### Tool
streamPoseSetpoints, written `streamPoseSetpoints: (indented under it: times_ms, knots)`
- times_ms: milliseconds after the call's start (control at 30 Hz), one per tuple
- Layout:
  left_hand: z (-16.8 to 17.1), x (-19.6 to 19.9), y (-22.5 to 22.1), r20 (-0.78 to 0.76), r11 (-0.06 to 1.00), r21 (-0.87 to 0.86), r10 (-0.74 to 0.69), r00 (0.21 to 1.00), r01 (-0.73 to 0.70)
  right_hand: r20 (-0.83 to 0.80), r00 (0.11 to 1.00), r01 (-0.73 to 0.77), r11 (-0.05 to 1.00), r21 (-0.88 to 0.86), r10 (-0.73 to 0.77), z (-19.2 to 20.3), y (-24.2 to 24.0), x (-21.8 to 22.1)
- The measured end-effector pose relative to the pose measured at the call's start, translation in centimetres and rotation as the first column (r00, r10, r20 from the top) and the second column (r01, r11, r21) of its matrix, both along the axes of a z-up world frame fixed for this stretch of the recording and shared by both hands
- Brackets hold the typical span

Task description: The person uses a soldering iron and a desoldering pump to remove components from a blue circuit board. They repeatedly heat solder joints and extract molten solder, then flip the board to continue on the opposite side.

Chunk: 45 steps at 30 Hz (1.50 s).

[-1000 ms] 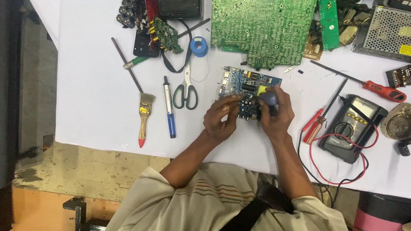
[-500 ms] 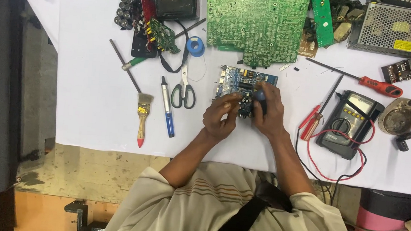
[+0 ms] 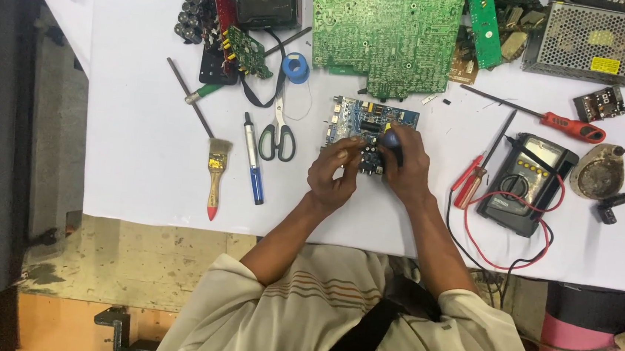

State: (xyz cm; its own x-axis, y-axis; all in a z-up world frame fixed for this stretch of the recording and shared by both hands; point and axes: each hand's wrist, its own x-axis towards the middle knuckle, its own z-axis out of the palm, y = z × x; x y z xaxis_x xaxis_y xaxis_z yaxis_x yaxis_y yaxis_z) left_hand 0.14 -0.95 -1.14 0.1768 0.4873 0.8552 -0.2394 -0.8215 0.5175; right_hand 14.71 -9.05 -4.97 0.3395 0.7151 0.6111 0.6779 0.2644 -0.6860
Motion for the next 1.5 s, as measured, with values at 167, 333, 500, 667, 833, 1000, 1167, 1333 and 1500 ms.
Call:
streamPoseSetpoints:
  times_ms: [167, 333, 500, 667, 833, 1000, 1167, 1333, 1500]
  knots:
    - [0.2, 0.0, -0.5, 0.026, 1.000, 0.009, -0.002, 1.000, 0.002, 0.098, 0.992, 0.076, 0.997, 0.014, -0.077, -1.4, -0.2, 0.2]
    - [-1.1, -0.1, -0.5, 0.042, 1.000, -0.001, 0.018, 0.999, -0.018, 0.044, 0.993, 0.111, 0.994, 0.020, -0.111, -0.2, -0.4, 0.1]
    - [-1.6, -0.3, -0.6, 0.044, 0.998, 0.044, 0.041, 0.998, -0.043, 0.047, 0.991, 0.125, 0.992, 0.017, -0.125, -0.3, -0.2, -0.1]
    - [-1.5, -0.3, -0.2, 0.079, 0.997, 0.071, 0.022, 0.997, -0.027, 0.048, 0.991, 0.120, 0.992, 0.049, -0.122, -0.1, -0.1, 0.0]
    - [-1.8, 0.8, 0.5, 0.138, 0.993, 0.122, -0.012, 0.990, -0.005, 0.076, 0.995, 0.068, 0.997, 0.045, -0.071, -0.1, 0.5, -0.1]
    - [-2.2, 1.6, 0.9, 0.150, 0.981, 0.194, -0.032, 0.988, 0.003, 0.090, 0.994, 0.050, 0.997, 0.060, -0.055, -0.2, 0.5, -0.1]
    - [-2.7, 1.8, 1.7, 0.128, 0.983, 0.151, -0.127, 0.984, 0.108, 0.133, 0.990, 0.042, 0.999, 0.028, -0.046, -0.7, 0.6, -0.1]
    - [-2.8, 2.0, 2.5, 0.149, 0.980, 0.173, -0.124, 0.981, 0.098, 0.096, 0.991, 0.098, 0.995, -0.009, -0.096, -0.3, 0.6, 0.4]
    - [-1.9, 2.5, 3.3, 0.142, 0.977, 0.178, -0.146, 0.979, 0.120, 0.057, 0.998, 0.035, 0.999, 0.000, -0.035, 2.5, 2.6, 1.0]
